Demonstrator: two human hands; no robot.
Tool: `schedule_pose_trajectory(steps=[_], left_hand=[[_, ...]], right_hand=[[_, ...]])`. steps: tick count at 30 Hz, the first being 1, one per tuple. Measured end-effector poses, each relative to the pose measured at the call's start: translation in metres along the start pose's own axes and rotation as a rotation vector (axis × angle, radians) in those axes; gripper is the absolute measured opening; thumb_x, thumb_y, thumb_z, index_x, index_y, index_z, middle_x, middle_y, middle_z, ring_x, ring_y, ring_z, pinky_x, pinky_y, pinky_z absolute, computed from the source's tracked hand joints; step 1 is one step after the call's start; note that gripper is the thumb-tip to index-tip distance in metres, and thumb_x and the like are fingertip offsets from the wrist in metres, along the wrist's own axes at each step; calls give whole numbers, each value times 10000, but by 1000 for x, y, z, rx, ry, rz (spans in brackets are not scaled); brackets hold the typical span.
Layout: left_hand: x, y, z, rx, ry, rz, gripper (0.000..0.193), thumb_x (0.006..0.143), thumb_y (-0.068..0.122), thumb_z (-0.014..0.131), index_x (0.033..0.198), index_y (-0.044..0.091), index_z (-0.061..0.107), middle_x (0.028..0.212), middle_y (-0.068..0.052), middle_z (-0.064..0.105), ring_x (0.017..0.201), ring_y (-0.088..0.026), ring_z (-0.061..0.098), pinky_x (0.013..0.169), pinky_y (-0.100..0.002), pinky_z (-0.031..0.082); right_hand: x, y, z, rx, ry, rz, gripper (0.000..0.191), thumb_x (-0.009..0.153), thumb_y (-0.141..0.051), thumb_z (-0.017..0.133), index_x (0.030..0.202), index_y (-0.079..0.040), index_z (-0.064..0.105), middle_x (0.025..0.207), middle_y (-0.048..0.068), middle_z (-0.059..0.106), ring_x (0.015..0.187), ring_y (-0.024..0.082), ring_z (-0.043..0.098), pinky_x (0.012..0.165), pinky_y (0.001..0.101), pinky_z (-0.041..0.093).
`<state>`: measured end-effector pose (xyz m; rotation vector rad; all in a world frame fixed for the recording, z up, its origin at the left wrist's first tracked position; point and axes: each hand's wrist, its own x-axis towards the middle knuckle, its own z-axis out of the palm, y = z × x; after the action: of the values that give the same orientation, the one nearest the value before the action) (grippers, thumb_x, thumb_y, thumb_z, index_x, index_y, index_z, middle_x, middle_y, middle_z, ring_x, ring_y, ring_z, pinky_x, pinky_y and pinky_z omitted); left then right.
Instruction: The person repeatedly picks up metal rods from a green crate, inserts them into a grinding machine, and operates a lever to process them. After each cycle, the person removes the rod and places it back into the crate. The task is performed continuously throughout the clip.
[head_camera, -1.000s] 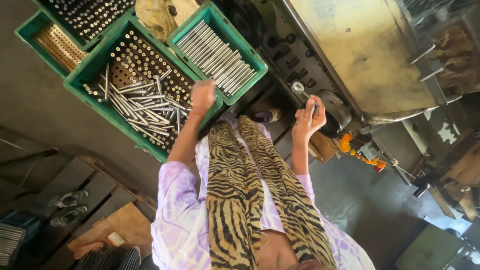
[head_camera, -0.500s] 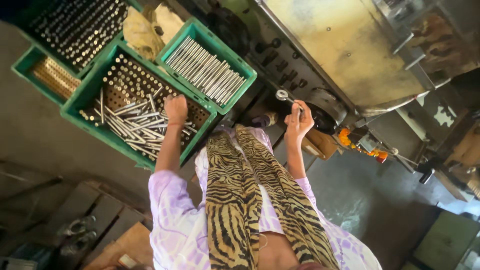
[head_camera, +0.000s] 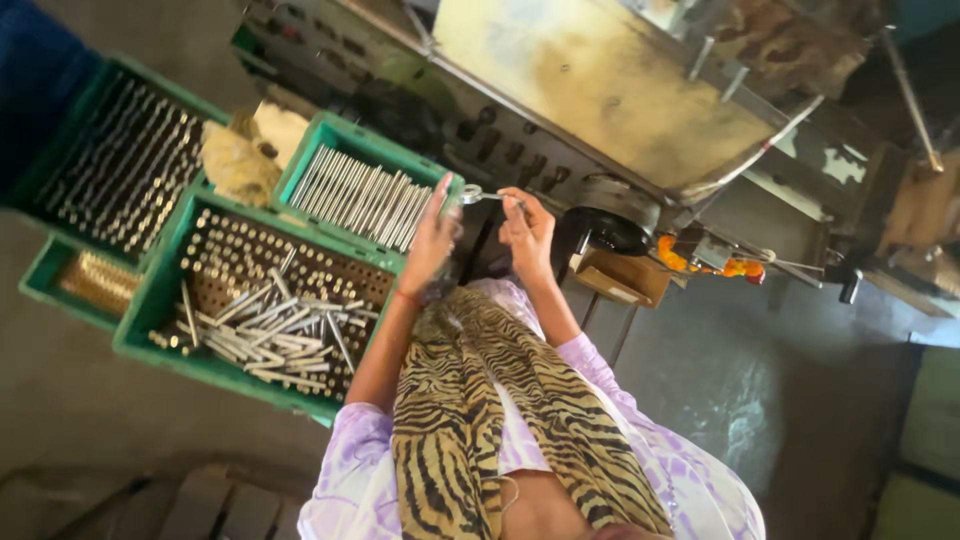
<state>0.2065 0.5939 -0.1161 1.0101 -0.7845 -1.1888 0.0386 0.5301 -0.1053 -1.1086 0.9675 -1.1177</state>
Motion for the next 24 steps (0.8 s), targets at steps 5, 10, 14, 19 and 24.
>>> schedule_pose_trajectory(steps=[5,10,14,19,24], left_hand=[[23,5,35,-56,-136,-130,471,1046,124,539,1499,169,416,675,66,414,536,-15,384,447,-178,306],[40,-16,57,-91,-112,77,368,1073,69,646,1405,75,488,923,31,558,734,-39,502,613,-208,396],[46,-10,51,552,-167,779,273,1095,222,715,1292,122,554,970,-85,603,766,-214,589,657,-348,493],[50,23,25,1074,-552,973,402,860,348,846,1148,134,666,680,-53,605,495,-268,586,436,-370,459],[57,36,57,596,-341,648,285,992,226,783,1188,111,612,782,0,586,591,-157,539,504,-300,431]], right_hand=[[1,-10,-12,-157,78,-203,251,1059,-224,658,1193,-16,699,714,-51,531,591,28,456,529,224,358],[-2,-14,-24,-508,94,-438,207,1088,-238,646,1209,-73,681,720,-41,513,613,44,400,530,232,335],[-1,-11,-40,456,25,336,264,1007,-380,565,1048,-149,684,500,-106,308,369,33,266,369,239,246],[6,-13,-70,530,-211,958,385,1061,-498,530,886,-159,573,525,-89,287,364,57,221,348,243,177],[10,-17,-67,462,-212,501,488,1046,-539,499,892,-83,575,561,-87,333,424,64,277,393,252,224]])
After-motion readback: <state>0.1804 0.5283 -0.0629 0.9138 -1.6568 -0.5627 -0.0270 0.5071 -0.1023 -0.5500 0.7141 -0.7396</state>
